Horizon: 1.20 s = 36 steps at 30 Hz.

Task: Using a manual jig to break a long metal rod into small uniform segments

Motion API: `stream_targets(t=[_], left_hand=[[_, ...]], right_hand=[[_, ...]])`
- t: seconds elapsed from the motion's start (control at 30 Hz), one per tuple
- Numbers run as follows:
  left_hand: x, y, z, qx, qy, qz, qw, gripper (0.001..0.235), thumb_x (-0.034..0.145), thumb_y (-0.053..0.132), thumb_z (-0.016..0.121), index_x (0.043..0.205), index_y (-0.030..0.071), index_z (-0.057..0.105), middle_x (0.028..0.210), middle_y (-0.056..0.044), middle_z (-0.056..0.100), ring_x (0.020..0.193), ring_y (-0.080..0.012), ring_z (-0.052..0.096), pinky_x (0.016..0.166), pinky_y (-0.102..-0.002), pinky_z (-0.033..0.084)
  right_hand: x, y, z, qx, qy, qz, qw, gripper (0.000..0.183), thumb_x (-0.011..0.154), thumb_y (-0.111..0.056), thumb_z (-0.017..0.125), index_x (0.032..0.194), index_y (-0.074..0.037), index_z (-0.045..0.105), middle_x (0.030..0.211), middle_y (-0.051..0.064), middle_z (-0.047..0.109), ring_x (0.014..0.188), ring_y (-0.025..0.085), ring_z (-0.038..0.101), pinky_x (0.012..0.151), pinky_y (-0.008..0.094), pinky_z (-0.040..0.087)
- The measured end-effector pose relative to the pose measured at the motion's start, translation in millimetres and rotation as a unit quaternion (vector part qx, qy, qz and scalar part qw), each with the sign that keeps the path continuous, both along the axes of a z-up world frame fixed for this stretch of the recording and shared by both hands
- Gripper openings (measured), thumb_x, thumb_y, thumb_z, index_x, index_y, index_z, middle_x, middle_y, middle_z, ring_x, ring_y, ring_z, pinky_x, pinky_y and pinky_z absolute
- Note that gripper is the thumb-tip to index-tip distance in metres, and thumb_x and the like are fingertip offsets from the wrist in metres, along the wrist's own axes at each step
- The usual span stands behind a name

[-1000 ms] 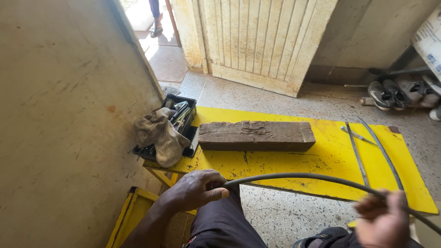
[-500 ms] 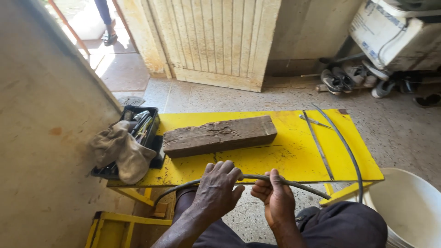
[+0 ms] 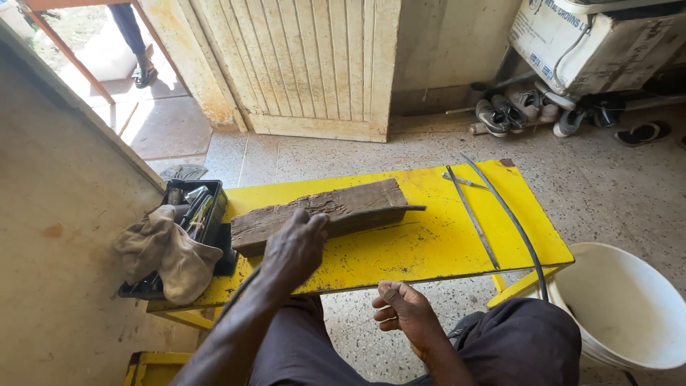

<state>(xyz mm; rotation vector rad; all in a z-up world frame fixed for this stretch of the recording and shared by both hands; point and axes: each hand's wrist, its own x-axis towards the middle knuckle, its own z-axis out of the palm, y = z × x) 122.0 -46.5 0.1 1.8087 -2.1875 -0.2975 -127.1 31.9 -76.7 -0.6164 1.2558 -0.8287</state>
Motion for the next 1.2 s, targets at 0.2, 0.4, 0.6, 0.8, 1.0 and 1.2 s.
stream_targets(t=[0.2,0.4,0.6,0.8,1.0,1.2], left_hand=[[18.9,-65.0,-15.5,0.025,-0.042,0.002,0.999,0.043,0.116,0.038,0.033,0.148,0.025,0.059,0.105,-0.009,0.053,0.067,-0.0209,0.052,0.058,-0.035,0.05],[23.5,-92.4,-47.6,0.0,-0.096,0.007,0.995,0.041,0.105,0.023,0.053,0.145,0.02,0.063,0.113,-0.017,0.057,0.094,-0.0344,0.061,0.074,-0.05,0.057],[16.0,-95.8,-73.5,-0.048,-0.101,0.047,0.993,0.048,0.108,0.038,0.033,0.14,0.02,0.064,0.133,-0.015,0.062,0.116,-0.0354,0.058,0.099,-0.058,0.039],[11.5,-90.7,-71.7,0.013,-0.101,0.013,0.995,0.109,0.082,0.086,0.065,0.163,0.019,0.035,0.17,-0.015,0.033,0.16,-0.0411,0.02,0.125,-0.068,0.015],[17.6,-101.1,-76.7,-0.013,-0.105,-0.004,0.994,0.109,0.075,0.079,0.076,0.161,0.022,0.041,0.158,-0.01,0.047,0.138,-0.0375,0.046,0.112,-0.063,0.033],[11.7,-91.7,-67.1,0.017,-0.091,-0.009,0.996,0.106,0.079,0.077,0.076,0.163,0.023,0.039,0.16,-0.009,0.046,0.141,-0.0375,0.044,0.114,-0.065,0.031]], right_hand=[[-0.1,1.6,8.4,0.006,0.019,0.009,1.0,0.047,0.101,-0.03,0.067,0.136,0.002,0.069,0.102,0.018,0.074,0.079,0.026,0.067,0.065,0.036,0.053],[-5.1,1.9,15.2,0.008,0.071,0.036,0.997,0.05,0.103,-0.03,0.063,0.145,-0.004,0.068,0.107,0.014,0.075,0.084,0.025,0.07,0.07,0.037,0.059],[-2.8,-3.9,10.9,0.012,0.079,0.039,0.996,0.047,0.102,-0.029,0.065,0.141,-0.002,0.069,0.105,0.014,0.076,0.082,0.023,0.07,0.068,0.034,0.058],[0.9,-8.4,7.3,0.014,0.073,0.049,0.996,0.05,0.102,-0.03,0.065,0.143,-0.002,0.067,0.107,0.015,0.075,0.082,0.024,0.069,0.067,0.034,0.056],[3.8,-12.4,9.1,0.015,0.091,0.054,0.994,0.053,0.101,-0.031,0.066,0.146,-0.003,0.066,0.106,0.013,0.075,0.081,0.021,0.069,0.067,0.032,0.057],[8.4,-20.4,-5.0,0.005,0.079,0.061,0.995,0.054,0.101,-0.03,0.067,0.148,-0.003,0.064,0.105,0.013,0.074,0.079,0.021,0.068,0.064,0.032,0.054]])
